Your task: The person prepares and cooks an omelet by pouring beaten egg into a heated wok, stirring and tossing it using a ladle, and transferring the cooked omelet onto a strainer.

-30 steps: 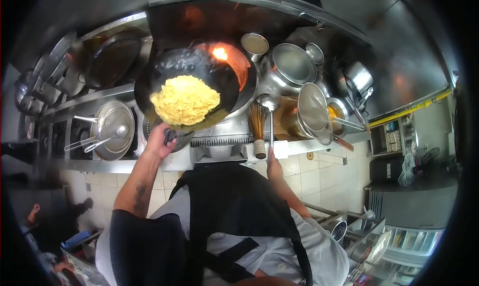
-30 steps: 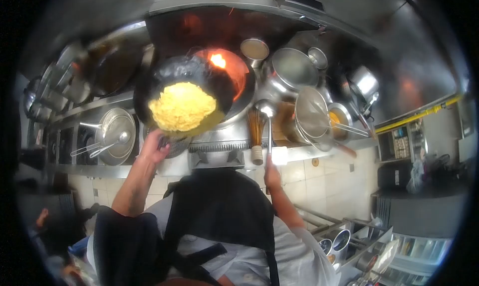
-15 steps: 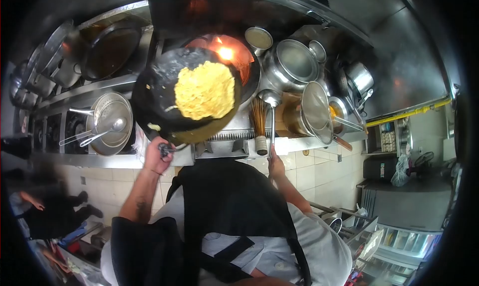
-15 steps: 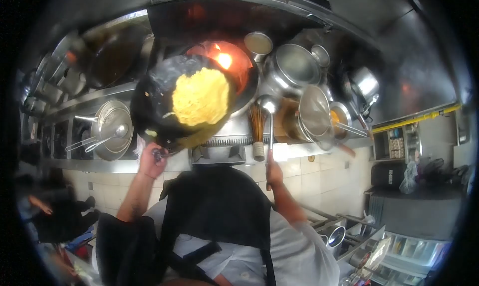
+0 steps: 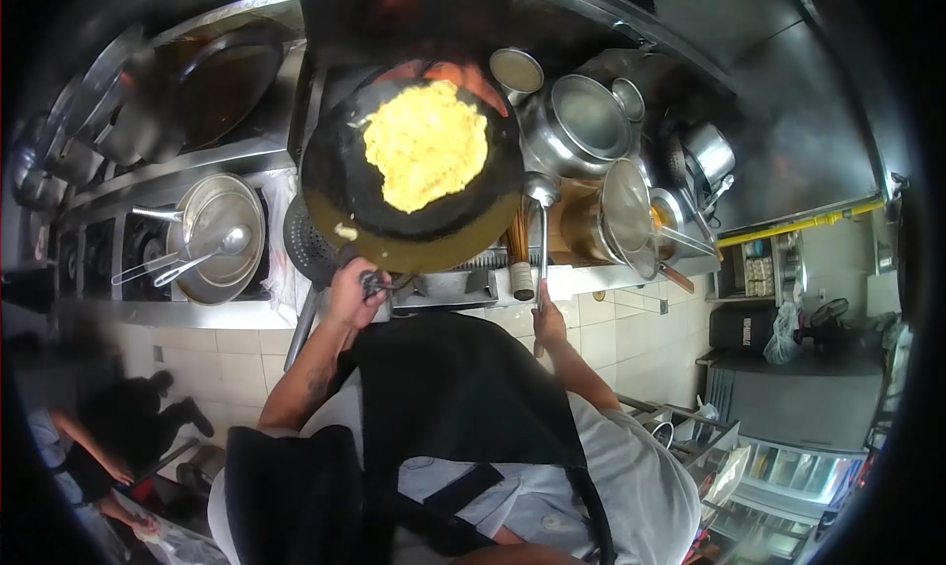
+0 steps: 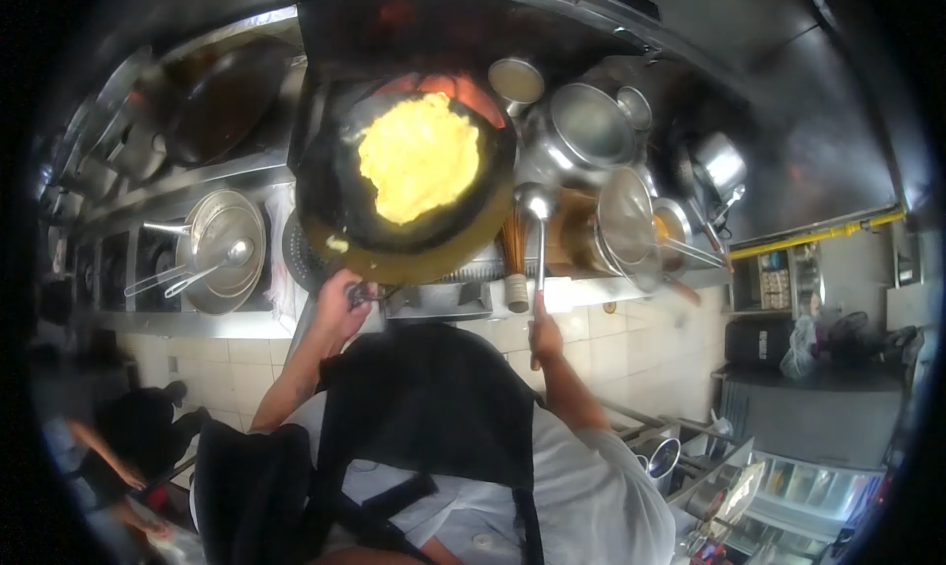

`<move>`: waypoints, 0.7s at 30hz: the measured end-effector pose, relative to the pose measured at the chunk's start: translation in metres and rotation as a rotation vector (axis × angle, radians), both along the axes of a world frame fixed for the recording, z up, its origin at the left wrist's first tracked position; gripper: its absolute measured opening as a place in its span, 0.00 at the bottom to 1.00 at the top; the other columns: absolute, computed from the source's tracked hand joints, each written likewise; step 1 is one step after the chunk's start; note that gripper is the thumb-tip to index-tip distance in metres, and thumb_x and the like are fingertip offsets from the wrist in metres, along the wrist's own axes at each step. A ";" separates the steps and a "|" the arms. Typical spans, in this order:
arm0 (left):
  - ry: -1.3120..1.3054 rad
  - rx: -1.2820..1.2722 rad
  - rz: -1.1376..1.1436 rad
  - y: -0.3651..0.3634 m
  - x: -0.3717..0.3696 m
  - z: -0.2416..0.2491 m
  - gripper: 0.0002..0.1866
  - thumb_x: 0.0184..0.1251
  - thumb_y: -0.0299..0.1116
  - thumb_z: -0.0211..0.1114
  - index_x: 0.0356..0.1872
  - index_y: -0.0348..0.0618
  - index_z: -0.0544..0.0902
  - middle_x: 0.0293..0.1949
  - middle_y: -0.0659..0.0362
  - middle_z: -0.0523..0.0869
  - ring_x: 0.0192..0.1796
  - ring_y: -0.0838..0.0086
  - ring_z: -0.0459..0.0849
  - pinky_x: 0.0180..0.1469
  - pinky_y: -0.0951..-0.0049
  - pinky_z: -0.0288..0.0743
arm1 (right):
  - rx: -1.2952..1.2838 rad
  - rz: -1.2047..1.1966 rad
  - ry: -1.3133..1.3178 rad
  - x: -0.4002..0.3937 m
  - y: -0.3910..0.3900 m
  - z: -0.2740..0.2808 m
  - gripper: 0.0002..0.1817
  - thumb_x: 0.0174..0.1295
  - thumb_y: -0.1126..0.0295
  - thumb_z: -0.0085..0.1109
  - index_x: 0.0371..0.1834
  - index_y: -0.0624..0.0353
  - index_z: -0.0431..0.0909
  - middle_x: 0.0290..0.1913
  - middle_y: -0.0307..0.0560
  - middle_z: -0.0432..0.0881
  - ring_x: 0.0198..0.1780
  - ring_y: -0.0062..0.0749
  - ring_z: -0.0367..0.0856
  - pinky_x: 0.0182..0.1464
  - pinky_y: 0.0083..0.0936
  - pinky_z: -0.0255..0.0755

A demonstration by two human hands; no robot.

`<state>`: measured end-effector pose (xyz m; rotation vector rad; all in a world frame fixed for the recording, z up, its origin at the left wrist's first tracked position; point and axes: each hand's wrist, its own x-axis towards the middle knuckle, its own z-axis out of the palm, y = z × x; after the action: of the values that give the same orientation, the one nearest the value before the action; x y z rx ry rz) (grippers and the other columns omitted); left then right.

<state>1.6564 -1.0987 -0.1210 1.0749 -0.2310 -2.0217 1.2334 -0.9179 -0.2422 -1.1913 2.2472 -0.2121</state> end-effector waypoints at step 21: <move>-0.155 -0.208 0.530 0.087 0.063 0.122 0.07 0.66 0.32 0.57 0.41 0.43 0.78 0.28 0.54 0.83 0.18 0.72 0.77 0.12 0.79 0.67 | -0.265 0.280 -0.069 -0.038 0.008 -0.027 0.50 0.67 0.65 0.60 0.85 0.42 0.35 0.56 0.73 0.81 0.52 0.70 0.82 0.53 0.52 0.76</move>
<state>1.7198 -1.0115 0.0007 1.0310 -0.2050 -1.4142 1.1957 -0.9094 -0.2693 -1.5950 2.0091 -0.4418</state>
